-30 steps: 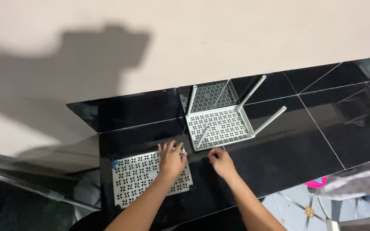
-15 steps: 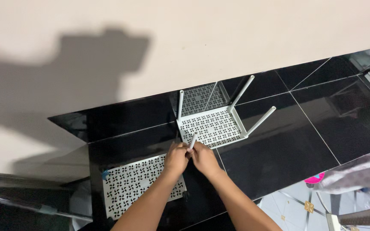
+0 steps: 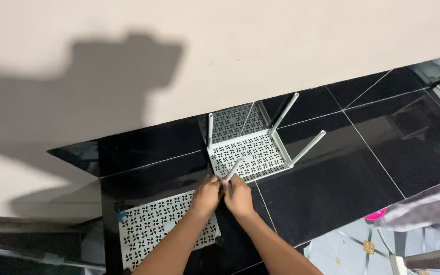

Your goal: The person assembles a small white perforated plastic storage rack on a black tiled counter, pushing white tubular legs into the corner sockets of the trays and stacking a second tray on top. Near the end they separate the trays and lay them flat, removing the small black foot pieces onto the trays.

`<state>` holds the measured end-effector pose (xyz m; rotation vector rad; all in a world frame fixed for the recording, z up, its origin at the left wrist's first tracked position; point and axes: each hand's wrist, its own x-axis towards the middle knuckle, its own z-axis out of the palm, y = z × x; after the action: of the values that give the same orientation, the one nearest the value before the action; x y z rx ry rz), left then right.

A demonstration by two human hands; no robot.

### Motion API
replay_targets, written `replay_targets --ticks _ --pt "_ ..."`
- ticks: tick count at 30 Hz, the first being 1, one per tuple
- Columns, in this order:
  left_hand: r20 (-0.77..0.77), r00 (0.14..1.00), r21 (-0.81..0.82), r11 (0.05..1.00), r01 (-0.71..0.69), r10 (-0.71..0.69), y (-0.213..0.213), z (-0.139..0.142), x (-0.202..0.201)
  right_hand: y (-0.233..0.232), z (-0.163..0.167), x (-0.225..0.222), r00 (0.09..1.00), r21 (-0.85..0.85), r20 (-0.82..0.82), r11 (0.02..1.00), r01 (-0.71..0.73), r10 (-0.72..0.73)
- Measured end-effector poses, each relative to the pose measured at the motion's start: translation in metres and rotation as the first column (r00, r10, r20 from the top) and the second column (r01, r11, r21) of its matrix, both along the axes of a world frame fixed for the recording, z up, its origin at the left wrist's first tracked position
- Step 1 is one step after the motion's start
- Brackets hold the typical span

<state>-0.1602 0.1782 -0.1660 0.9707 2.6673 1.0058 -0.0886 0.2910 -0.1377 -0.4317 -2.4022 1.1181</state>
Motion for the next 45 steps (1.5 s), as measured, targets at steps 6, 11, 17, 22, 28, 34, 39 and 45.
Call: replay_targets --ticks 6,11,17,22,28,34,39,45 --pt "-0.073 0.992 0.147 0.983 0.114 -0.104 -0.004 0.000 0.003 0.002 0.041 -0.002 0.922 0.302 -0.354 0.952 -0.049 0.160" --pt "-0.048 0.994 -0.017 0.995 0.093 -0.094 0.001 0.018 0.003 0.048 0.072 -0.045 0.987 -0.158 0.038 0.974 0.161 -0.157" --pt "-0.135 0.989 -0.020 0.998 0.064 -0.066 0.003 0.031 0.005 0.081 0.016 -0.079 0.955 -0.715 0.293 0.651 0.256 -0.054" --pt "-0.279 0.958 -0.009 0.997 0.072 -0.072 0.019 0.026 -0.015 0.094 -0.030 -0.104 0.941 -0.868 0.336 0.378 0.322 -0.030" --pt "-0.297 0.954 -0.120 0.993 0.006 -0.042 0.033 0.020 -0.031 0.105 -0.031 -0.126 0.844 -0.685 0.532 0.549 0.480 -0.074" --pt "-0.354 0.933 -0.250 0.968 -0.029 -0.064 0.048 0.021 -0.034 0.115 -0.048 -0.115 0.939 -0.724 0.335 0.616 0.310 -0.080" --pt "-0.334 0.939 -0.234 0.972 -0.003 -0.078 0.067 0.015 -0.032 0.135 -0.062 -0.100 0.948 -0.352 0.252 0.895 0.275 -0.192" --pt "-0.282 0.953 -0.226 0.973 0.044 -0.108 0.089 0.007 -0.028 0.167 -0.044 -0.075 0.798 -0.120 0.603 0.987 0.108 -0.014"
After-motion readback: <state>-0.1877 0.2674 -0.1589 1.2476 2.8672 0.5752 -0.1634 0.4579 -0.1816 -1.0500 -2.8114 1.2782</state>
